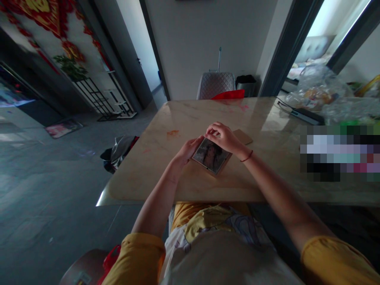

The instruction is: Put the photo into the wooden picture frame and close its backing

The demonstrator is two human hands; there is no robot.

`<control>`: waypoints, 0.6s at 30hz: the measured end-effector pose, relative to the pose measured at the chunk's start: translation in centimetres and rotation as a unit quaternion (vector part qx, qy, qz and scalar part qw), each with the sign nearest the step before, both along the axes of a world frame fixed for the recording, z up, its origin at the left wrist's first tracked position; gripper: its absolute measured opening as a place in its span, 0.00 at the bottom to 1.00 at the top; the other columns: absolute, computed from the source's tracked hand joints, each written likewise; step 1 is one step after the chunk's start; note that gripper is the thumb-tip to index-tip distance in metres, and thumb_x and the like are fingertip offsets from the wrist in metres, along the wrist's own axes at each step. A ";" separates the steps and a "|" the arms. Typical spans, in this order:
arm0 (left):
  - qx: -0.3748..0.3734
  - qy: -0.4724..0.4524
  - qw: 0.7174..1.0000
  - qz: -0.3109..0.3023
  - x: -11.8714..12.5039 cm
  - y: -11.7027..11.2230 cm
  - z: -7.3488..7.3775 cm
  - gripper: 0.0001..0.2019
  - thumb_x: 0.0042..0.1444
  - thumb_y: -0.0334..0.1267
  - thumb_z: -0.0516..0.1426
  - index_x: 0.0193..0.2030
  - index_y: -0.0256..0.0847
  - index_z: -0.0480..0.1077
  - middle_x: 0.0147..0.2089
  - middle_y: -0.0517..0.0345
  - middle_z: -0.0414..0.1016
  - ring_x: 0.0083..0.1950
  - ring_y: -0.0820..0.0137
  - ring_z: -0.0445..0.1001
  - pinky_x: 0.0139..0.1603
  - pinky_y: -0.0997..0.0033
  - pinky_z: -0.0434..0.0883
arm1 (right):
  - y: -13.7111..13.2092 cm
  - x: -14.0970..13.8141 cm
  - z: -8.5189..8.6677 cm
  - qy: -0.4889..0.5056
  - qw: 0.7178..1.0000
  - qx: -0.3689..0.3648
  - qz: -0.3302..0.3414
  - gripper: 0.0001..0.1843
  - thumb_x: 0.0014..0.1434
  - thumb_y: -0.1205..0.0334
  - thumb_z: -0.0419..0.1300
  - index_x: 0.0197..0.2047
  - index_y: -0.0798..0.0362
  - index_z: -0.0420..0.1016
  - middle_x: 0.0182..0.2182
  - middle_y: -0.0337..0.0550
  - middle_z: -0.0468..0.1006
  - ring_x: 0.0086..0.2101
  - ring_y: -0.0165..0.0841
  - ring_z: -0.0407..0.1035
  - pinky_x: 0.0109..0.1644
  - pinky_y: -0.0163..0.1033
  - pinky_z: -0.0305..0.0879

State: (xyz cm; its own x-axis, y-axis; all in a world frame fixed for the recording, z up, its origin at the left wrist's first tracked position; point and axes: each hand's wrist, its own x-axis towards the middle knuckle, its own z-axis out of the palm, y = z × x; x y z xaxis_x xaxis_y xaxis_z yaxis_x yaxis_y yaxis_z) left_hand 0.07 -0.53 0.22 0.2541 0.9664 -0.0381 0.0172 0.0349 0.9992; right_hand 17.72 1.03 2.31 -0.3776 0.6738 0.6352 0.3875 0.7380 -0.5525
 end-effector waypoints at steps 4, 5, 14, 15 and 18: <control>-0.001 0.006 1.000 -0.007 0.1 -0.1 0.0 0.24 0.49 0.57 0.57 0.33 0.34 0.75 0.23 0.60 0.71 0.22 0.77 0.65 0.25 0.77 0.61 | 0.4 -0.2 0.3 0.011 1.000 -0.021 -0.019 0.08 0.57 0.57 0.58 0.30 0.51 0.67 0.34 0.42 0.73 0.33 0.30 0.70 0.39 0.37 0.68; -0.004 0.011 1.000 -0.008 0.2 -0.1 0.0 0.23 0.49 0.57 0.57 0.33 0.34 0.74 0.23 0.60 0.71 0.22 0.77 0.65 0.24 0.77 0.60 | 0.5 -0.2 0.3 0.007 0.999 -0.034 -0.019 0.09 0.57 0.56 0.58 0.30 0.51 0.67 0.33 0.42 0.73 0.32 0.30 0.70 0.39 0.37 0.68; -0.002 0.003 1.000 -0.008 -0.2 0.2 -0.3 0.23 0.48 0.57 0.59 0.33 0.33 0.74 0.23 0.61 0.70 0.21 0.79 0.64 0.23 0.79 0.59 | 1.0 0.3 0.9 -0.041 0.996 -0.071 -0.026 0.14 0.50 0.52 0.64 0.30 0.54 0.70 0.28 0.42 0.74 0.29 0.30 0.66 0.34 0.37 0.63; -0.004 0.001 1.000 -0.010 -0.3 0.3 -0.3 0.24 0.47 0.57 0.59 0.34 0.33 0.74 0.23 0.60 0.70 0.22 0.78 0.64 0.23 0.79 0.60 | 1.1 0.4 0.9 -0.044 0.995 -0.087 -0.014 0.14 0.50 0.53 0.65 0.31 0.54 0.70 0.27 0.42 0.74 0.28 0.30 0.66 0.33 0.36 0.63; -0.006 -0.001 1.000 -0.025 -0.4 0.2 -0.3 0.24 0.46 0.56 0.60 0.35 0.33 0.75 0.24 0.60 0.71 0.22 0.78 0.65 0.24 0.79 0.60 | 1.4 0.7 1.1 -0.033 0.989 -0.139 0.028 0.11 0.50 0.56 0.64 0.32 0.55 0.71 0.26 0.41 0.74 0.27 0.29 0.66 0.32 0.36 0.63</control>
